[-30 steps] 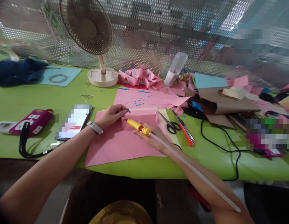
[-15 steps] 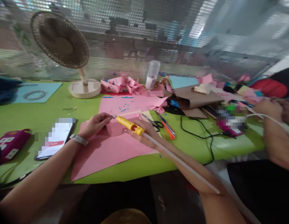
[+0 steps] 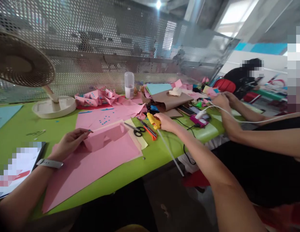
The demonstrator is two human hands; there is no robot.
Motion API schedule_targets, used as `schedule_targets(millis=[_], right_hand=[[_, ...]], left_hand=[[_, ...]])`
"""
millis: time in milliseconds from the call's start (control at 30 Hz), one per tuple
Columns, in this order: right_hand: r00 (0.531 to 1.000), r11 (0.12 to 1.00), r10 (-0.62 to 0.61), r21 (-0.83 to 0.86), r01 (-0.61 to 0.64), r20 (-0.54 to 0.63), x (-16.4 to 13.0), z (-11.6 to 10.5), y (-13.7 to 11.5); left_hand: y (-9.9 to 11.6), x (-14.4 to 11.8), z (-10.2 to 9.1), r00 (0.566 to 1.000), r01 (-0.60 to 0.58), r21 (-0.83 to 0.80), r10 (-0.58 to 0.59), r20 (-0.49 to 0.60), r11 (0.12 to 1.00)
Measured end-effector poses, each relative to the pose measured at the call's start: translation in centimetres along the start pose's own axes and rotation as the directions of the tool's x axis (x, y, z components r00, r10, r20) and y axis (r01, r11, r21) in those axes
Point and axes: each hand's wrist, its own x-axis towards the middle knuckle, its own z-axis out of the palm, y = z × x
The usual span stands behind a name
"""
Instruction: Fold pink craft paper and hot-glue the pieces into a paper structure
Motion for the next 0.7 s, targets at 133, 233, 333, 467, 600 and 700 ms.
schedule_targets(millis=[133, 233, 333, 467, 600, 700], right_hand=[[0.996, 0.996, 0.060, -0.064, -0.056, 0.059, 0.9, 0.0, 2.7], [0.991, 0.994, 0.099, -0.059, -0.094, 0.086, 1.4, 0.4, 3.7], [0.990, 0.994, 0.102, -0.057, -0.097, 0.101, 1.5, 0.3, 4.0], [0.993, 0.986, 0.076, -0.155, -0.062, 0.086, 1.0, -0.8, 3.0], [1.000, 0.990, 0.003, -0.140, -0.005, -0.017, 1.4, -1.3, -0.9], [0.997, 0.995, -0.035, 0.088, 0.042, -0.073, 2.9, -0.3, -6.4]], left_hand=[[-0.3, 0.0, -0.1, 1.000, 0.014, 0.020, -0.014, -0.003, 1.000], [-0.6, 0.1, -0.2, 1.000, 0.018, 0.021, -0.018, -0.010, 1.000], [-0.6, 0.1, -0.2, 0.999, 0.029, 0.007, -0.029, -0.018, 1.000], [0.0, 0.0, -0.1, 0.998, 0.058, -0.059, -0.060, -0.037, 0.997], [1.2, -0.4, -0.3, 0.997, -0.008, -0.137, -0.003, -0.082, 0.990], [2.0, -0.7, -0.8, 0.989, -0.089, -0.162, 0.069, -0.129, 0.983]])
